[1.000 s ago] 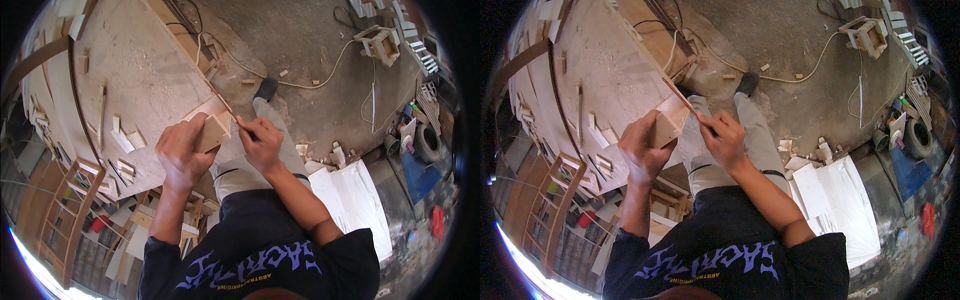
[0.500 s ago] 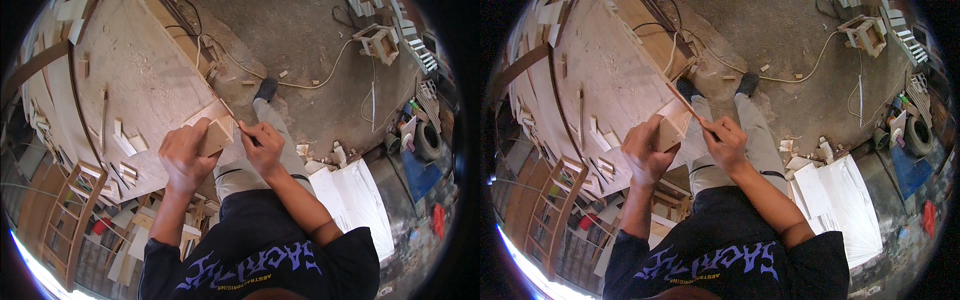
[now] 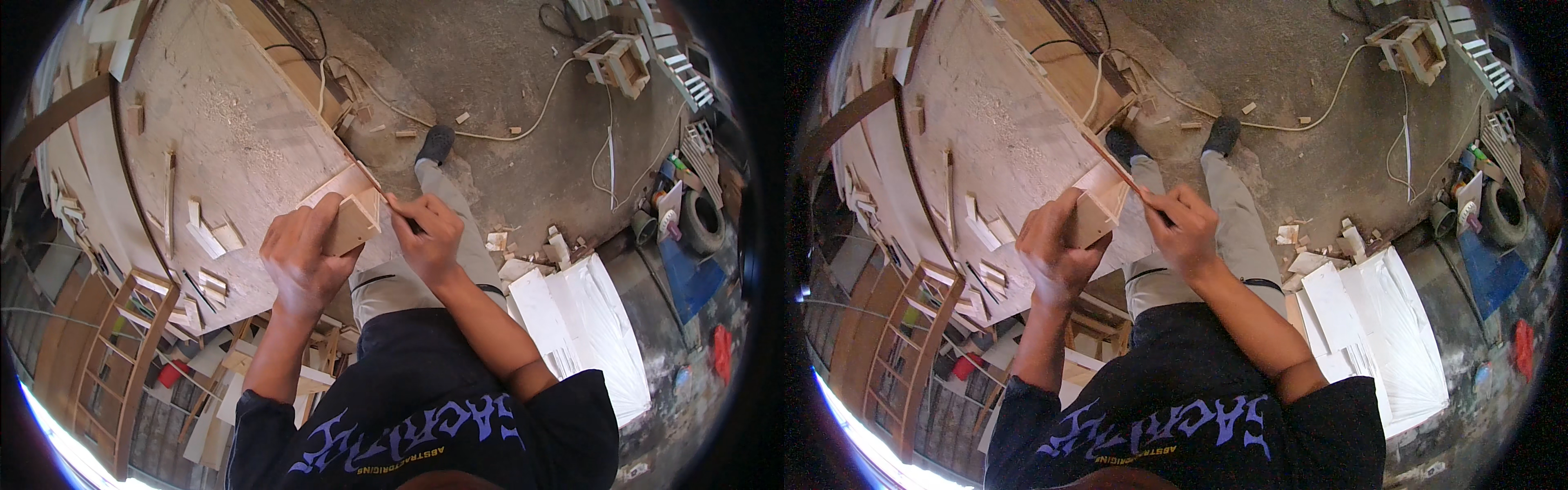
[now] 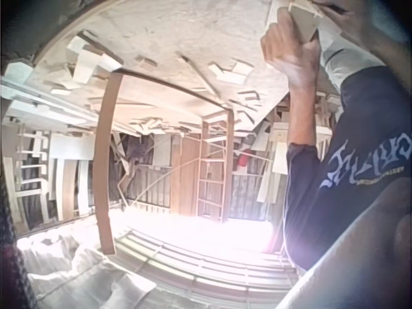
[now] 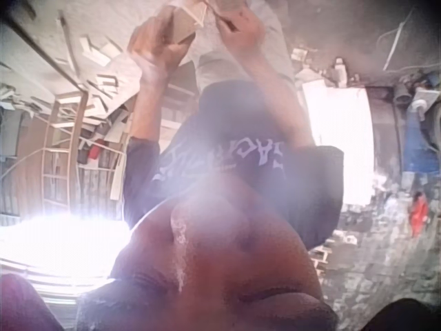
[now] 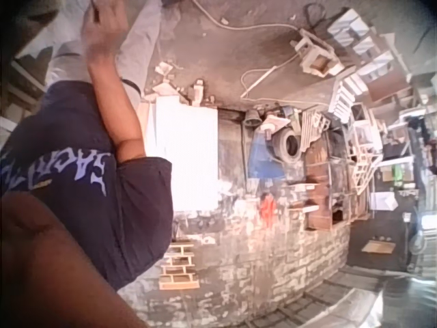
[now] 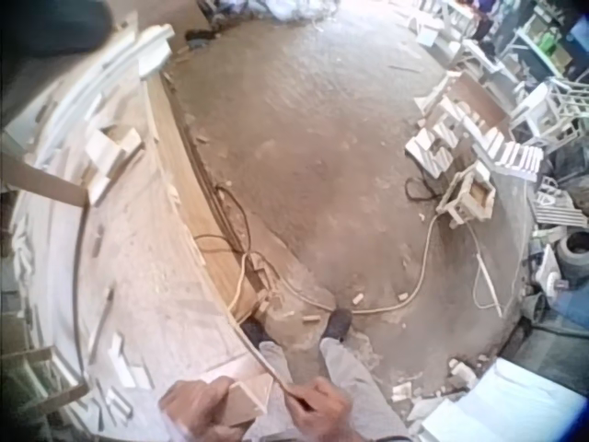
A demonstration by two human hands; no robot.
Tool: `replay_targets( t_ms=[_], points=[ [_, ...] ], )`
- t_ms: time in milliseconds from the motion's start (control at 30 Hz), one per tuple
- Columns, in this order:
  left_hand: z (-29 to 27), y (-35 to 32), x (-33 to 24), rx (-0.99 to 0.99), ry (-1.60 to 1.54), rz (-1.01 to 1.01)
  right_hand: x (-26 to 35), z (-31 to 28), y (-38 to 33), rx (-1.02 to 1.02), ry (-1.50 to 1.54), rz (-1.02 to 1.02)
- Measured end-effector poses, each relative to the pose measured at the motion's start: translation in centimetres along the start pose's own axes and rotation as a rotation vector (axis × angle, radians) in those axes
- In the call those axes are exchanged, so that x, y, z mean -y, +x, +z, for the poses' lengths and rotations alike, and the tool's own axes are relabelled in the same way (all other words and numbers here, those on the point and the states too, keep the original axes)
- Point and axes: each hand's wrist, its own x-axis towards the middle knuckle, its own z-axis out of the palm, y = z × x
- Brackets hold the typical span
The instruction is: The person hammers a nail into a wooden board, aligns it with another board to form a joint, and marks the wood with a pencil. The person then uses sandpaper to smooth the surface of the assembled joint.
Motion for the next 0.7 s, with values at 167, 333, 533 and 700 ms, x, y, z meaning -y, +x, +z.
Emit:
replay_targets(
  t_ms=[167, 333, 533, 700],
  points=[
    [-0.1, 0.0, 0.0, 0.021, -0.004, 0.005, 0.2, 0.3, 1.0, -0.004, -0.003, -0.029],
    [-0.3, -0.5, 0.0, 0.067, -0.015, -0.048, 0.1, -0.2, -0.3, -0.033, -0.004, -0.006],
    [-0.2, -0.4, 0.0, 0.069, 0.011, -0.043, 0.1, 0.6, 0.9, -0.061, -0.023, -0.087],
    [0.0, -0.4, 0.0, 0.016, 0.001, -0.008, 0.2, 0.5, 0.2, -0.046, -0.006, -0.014]
  ],
)
